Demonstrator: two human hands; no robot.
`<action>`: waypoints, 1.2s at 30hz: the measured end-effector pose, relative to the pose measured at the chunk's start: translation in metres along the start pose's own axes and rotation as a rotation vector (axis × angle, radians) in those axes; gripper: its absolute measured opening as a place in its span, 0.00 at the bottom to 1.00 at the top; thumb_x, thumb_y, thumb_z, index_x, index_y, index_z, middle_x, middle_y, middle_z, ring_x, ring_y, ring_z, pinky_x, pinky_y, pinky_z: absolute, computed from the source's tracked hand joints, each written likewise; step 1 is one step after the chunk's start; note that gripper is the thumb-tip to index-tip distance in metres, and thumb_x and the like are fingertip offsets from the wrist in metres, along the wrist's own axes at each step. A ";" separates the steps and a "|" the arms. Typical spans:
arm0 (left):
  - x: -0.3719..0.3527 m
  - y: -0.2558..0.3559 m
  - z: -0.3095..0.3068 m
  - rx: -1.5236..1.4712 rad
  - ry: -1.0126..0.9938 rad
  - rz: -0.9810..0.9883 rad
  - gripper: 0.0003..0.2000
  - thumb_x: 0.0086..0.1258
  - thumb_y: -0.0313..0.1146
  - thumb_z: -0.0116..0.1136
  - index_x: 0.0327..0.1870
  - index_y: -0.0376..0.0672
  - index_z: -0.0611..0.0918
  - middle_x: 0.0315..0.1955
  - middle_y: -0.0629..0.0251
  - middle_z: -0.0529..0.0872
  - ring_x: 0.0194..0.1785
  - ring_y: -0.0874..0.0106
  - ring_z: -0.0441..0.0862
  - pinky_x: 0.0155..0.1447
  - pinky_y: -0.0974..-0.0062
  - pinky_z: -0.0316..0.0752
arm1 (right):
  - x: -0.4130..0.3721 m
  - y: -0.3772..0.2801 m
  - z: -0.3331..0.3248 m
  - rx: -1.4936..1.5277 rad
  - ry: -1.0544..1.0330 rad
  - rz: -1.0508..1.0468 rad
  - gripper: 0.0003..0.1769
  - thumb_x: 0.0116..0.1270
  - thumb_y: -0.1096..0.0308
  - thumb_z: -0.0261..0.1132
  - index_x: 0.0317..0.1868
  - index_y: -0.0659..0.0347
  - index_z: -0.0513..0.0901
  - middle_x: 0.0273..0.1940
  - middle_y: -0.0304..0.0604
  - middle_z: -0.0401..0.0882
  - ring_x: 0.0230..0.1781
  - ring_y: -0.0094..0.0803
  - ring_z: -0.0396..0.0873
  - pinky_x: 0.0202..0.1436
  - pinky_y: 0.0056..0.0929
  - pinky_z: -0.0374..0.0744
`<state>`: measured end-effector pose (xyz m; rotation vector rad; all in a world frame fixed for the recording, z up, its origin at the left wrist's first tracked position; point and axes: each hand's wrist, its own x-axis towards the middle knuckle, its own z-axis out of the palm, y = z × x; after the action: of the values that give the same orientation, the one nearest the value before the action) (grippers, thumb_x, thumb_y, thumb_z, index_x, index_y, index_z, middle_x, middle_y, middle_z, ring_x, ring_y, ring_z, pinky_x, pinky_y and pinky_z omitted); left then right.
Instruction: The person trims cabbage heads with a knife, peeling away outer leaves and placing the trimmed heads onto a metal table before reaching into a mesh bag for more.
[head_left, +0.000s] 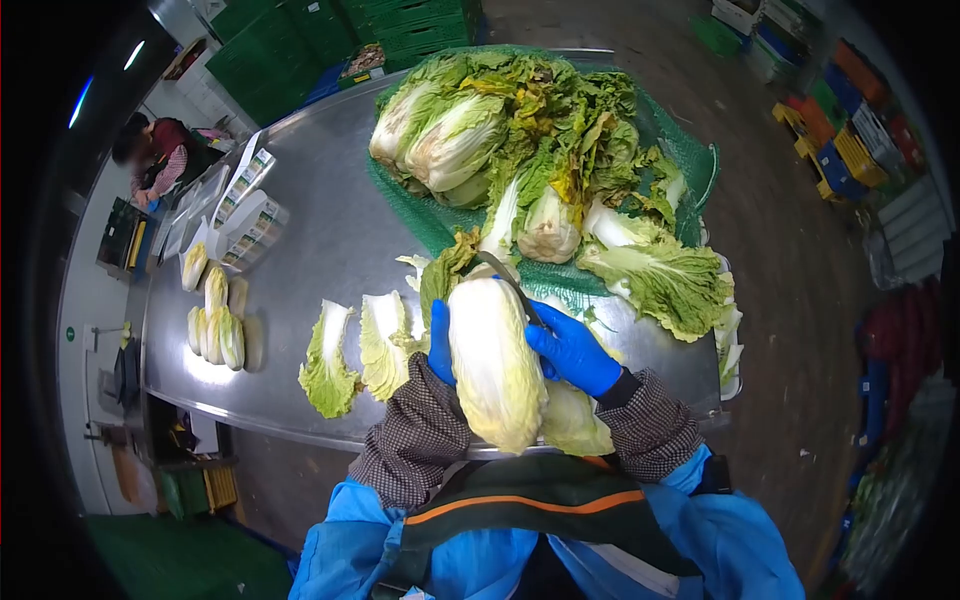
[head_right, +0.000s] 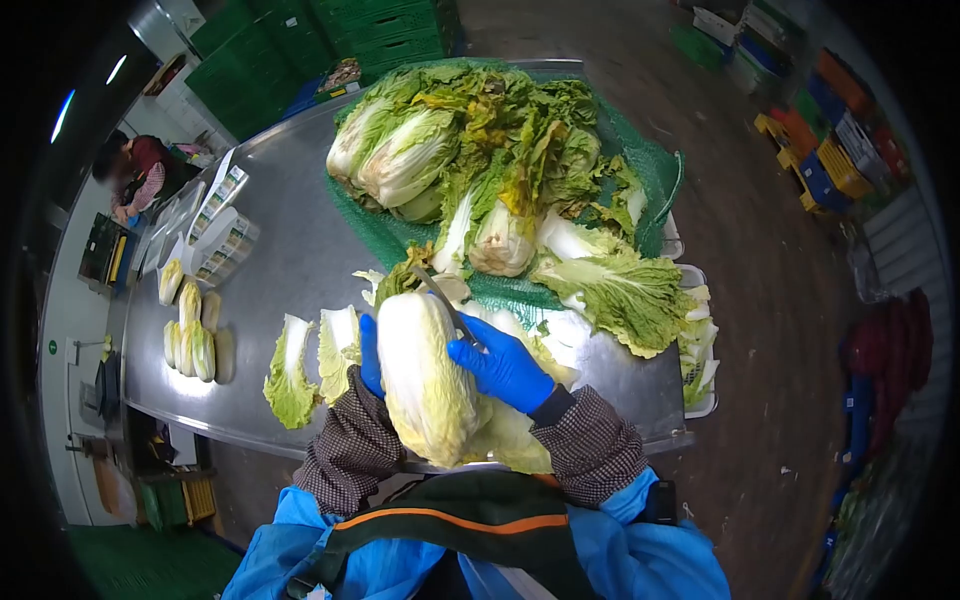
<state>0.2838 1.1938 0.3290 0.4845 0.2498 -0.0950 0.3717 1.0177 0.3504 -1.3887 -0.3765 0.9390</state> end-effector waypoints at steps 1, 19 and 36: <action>0.005 0.001 -0.007 0.055 0.089 -0.045 0.42 0.66 0.67 0.43 0.70 0.39 0.60 0.65 0.50 0.69 0.64 0.56 0.71 0.68 0.58 0.66 | 0.000 0.003 -0.002 -0.048 0.030 -0.029 0.33 0.65 0.57 0.67 0.67 0.57 0.68 0.37 0.35 0.77 0.27 0.16 0.69 0.31 0.17 0.72; 0.002 -0.035 -0.040 0.794 -0.017 0.327 0.41 0.60 0.51 0.64 0.68 0.36 0.60 0.60 0.54 0.73 0.64 0.62 0.70 0.67 0.64 0.65 | -0.008 0.029 -0.018 -0.421 0.169 -0.301 0.38 0.55 0.64 0.67 0.67 0.56 0.64 0.39 0.49 0.80 0.39 0.38 0.80 0.45 0.32 0.78; -0.021 0.004 -0.017 0.119 0.134 0.200 0.42 0.67 0.71 0.27 0.73 0.48 0.55 0.68 0.53 0.63 0.68 0.56 0.65 0.70 0.55 0.62 | 0.023 -0.008 -0.006 -0.441 -0.041 -0.216 0.37 0.60 0.52 0.70 0.66 0.56 0.69 0.36 0.44 0.81 0.36 0.25 0.80 0.42 0.25 0.77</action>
<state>0.2605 1.2061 0.3214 0.6324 0.3272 0.1186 0.3925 1.0312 0.3501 -1.6872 -0.7838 0.7308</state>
